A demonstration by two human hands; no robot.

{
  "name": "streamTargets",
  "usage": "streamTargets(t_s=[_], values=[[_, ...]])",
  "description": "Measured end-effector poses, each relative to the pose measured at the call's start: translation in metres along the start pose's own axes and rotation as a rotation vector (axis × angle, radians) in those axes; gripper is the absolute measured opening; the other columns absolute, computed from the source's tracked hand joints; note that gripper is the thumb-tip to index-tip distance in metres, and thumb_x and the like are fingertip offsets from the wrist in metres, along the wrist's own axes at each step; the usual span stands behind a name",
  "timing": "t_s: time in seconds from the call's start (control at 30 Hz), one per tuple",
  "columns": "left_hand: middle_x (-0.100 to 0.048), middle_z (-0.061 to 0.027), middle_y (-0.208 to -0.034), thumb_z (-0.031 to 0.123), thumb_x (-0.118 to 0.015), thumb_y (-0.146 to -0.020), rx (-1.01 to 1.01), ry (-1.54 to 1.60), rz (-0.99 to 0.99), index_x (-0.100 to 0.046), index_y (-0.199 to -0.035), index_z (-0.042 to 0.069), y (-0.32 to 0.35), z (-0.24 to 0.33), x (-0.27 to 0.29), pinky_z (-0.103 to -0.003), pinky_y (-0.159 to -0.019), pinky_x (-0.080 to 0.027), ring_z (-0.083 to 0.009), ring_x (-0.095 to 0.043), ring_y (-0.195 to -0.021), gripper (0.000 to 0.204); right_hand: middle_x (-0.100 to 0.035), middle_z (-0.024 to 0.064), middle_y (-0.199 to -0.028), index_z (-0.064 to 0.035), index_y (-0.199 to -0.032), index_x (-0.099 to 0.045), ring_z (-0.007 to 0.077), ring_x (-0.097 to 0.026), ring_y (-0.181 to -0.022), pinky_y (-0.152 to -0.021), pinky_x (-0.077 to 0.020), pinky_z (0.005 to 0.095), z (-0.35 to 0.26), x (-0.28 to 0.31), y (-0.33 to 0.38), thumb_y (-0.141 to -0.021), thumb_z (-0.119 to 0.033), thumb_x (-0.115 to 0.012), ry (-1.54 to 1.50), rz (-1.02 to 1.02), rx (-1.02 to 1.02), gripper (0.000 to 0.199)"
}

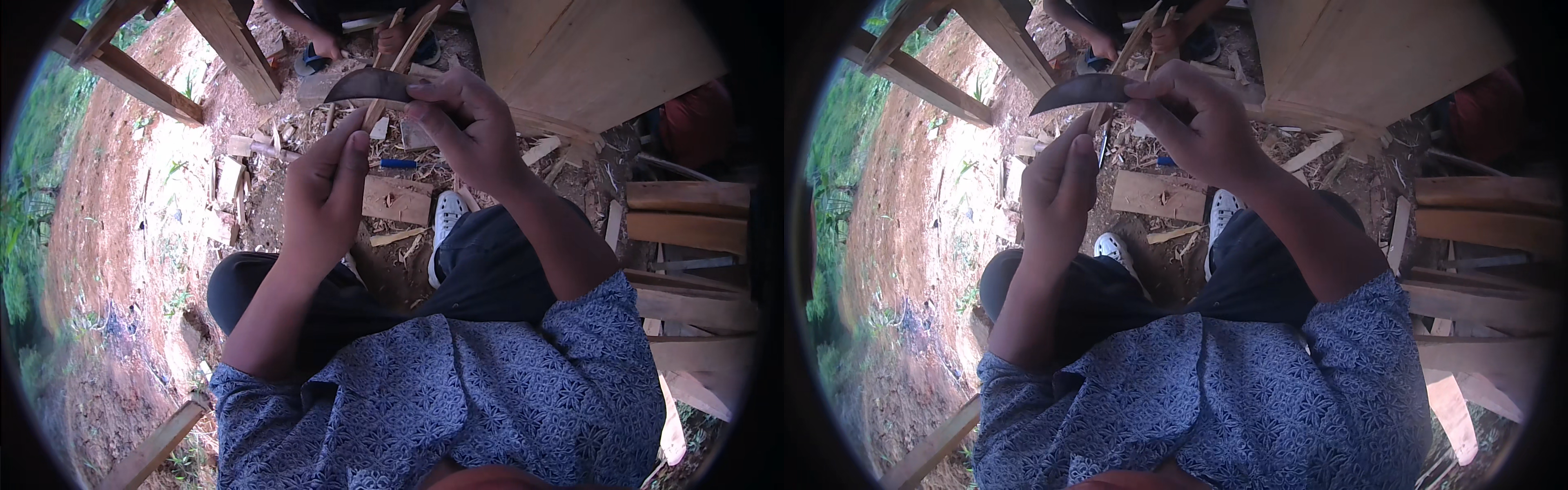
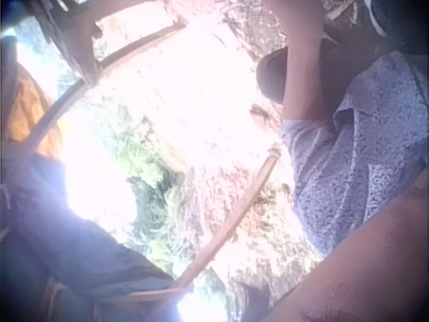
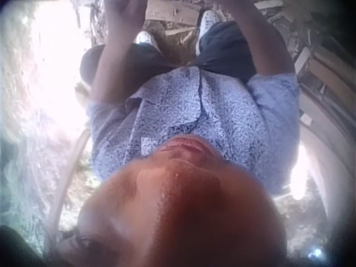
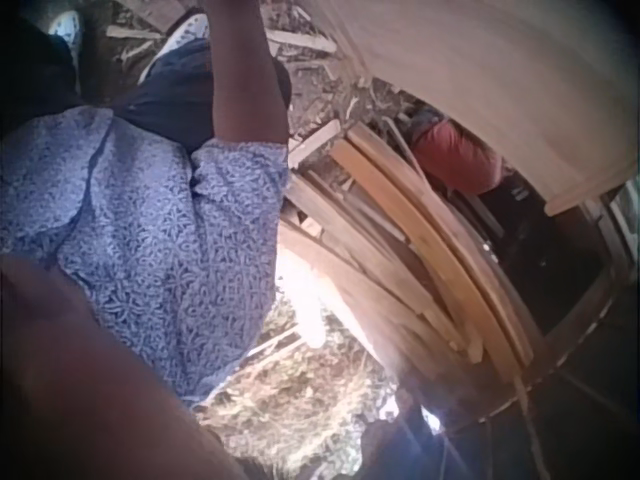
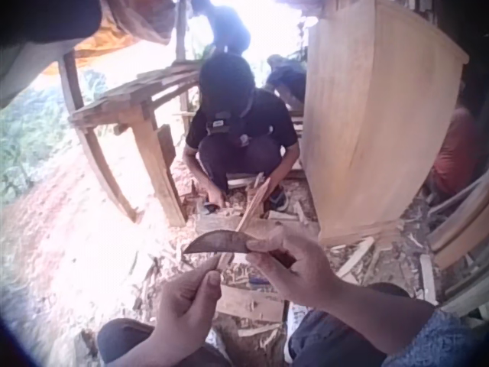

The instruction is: The person sits on the ground and uses a curved blade to shave and shape thin wooden strips. They repeatedly hold the strips, scrape them with the blade, and inspect the edges while wood shavings accumulate on the ground.

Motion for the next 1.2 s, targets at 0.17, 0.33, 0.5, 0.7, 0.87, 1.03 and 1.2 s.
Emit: streamTargets(t_s=[0.17,0.33,0.5,0.7,0.87,1.03,1.2], values=[[-0.060,0.0030,-0.083,0.020,-0.052,-0.106,0.051,0.048,-0.032,-0.059,-0.133,-0.004,0.000,0.016,0.004,-0.019,-0.068,-0.040,-0.0016,-0.048,-0.075,0.037,-0.055,-0.0065,-0.073,-0.0054,-0.105,-0.066,-0.0022,-0.049,-0.063,-0.053,-0.0365,0.0192,0.009,0.044,-0.019,-0.095,-0.011,-0.071,0.043,0.062,0.002,0.013],[-0.059,0.0035,-0.082,0.020,-0.051,-0.107,0.049,0.054,-0.041,-0.059,-0.133,-0.004,-0.002,0.007,0.001,-0.020,-0.067,-0.040,-0.0022,-0.048,-0.075,0.037,-0.057,-0.0069,-0.076,-0.0058,-0.106,-0.066,-0.0025,-0.049,-0.065,-0.054,-0.0361,0.0191,0.014,0.040,-0.011,-0.095,-0.011,-0.071,-0.042,0.067,-0.100,0.013],[-0.059,0.0026,-0.081,0.018,-0.052,-0.106,-0.011,-0.037,-0.047,-0.059,-0.133,-0.005,-0.002,0.004,-0.005,-0.022,-0.067,-0.042,-0.0041,-0.050,-0.075,0.036,-0.058,-0.0059,-0.075,-0.0057,-0.106,-0.066,-0.0024,-0.049,-0.064,-0.054,-0.0370,0.0186,-0.002,0.008,-0.002,-0.096,-0.013,-0.070,-0.061,-0.017,-0.079,0.013],[-0.058,0.0031,-0.078,0.018,-0.052,-0.106,-0.005,-0.070,-0.053,-0.059,-0.132,-0.007,0.001,0.017,0.000,-0.021,-0.065,-0.040,-0.0028,-0.050,-0.073,0.036,-0.057,-0.0052,-0.073,-0.0061,-0.106,-0.066,-0.0014,-0.049,-0.062,-0.054,-0.0388,0.0185,0.001,0.039,-0.011,-0.096,-0.013,-0.069,0.121,0.057,-0.026,0.013],[-0.051,0.0061,-0.074,0.019,-0.048,-0.107,0.030,0.227,-0.141,-0.058,-0.134,-0.002,0.018,0.041,0.015,-0.015,-0.054,-0.027,0.0027,-0.041,-0.065,0.036,-0.059,0.0039,-0.073,-0.0054,-0.115,-0.055,0.0113,-0.053,-0.051,-0.047,-0.0445,0.0250,0.011,0.195,-0.027,-0.105,-0.026,-0.054,0.244,0.781,-0.044,0.023],[-0.061,-0.0021,-0.087,0.021,-0.041,-0.109,0.142,0.253,-0.281,-0.048,-0.131,0.000,-0.002,-0.001,-0.010,-0.019,-0.060,-0.039,-0.0046,-0.050,-0.066,0.031,-0.056,0.0021,-0.072,-0.0092,-0.121,-0.050,0.0074,-0.052,-0.054,-0.046,-0.0409,0.0231,0.018,0.131,-0.018,-0.104,-0.029,-0.055,-0.070,0.468,-0.252,0.026],[-0.067,-0.0090,-0.095,0.017,-0.038,-0.107,0.167,0.356,-0.337,-0.040,-0.127,0.004,-0.001,-0.024,-0.021,-0.027,-0.070,-0.048,-0.0112,-0.055,-0.070,0.024,-0.057,0.0043,-0.071,-0.0127,-0.125,-0.046,0.0103,-0.053,-0.053,-0.047,-0.0422,0.0250,0.024,0.067,-0.012,-0.106,-0.034,-0.051,-0.217,0.221,-0.410,0.030]])
Point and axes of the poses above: each hand's wrist, its own y-axis away from the middle knuckle, its own x-axis out of the back of the hand, z = x × y, the point moved 7 cm from there along -y, towards the middle knuckle
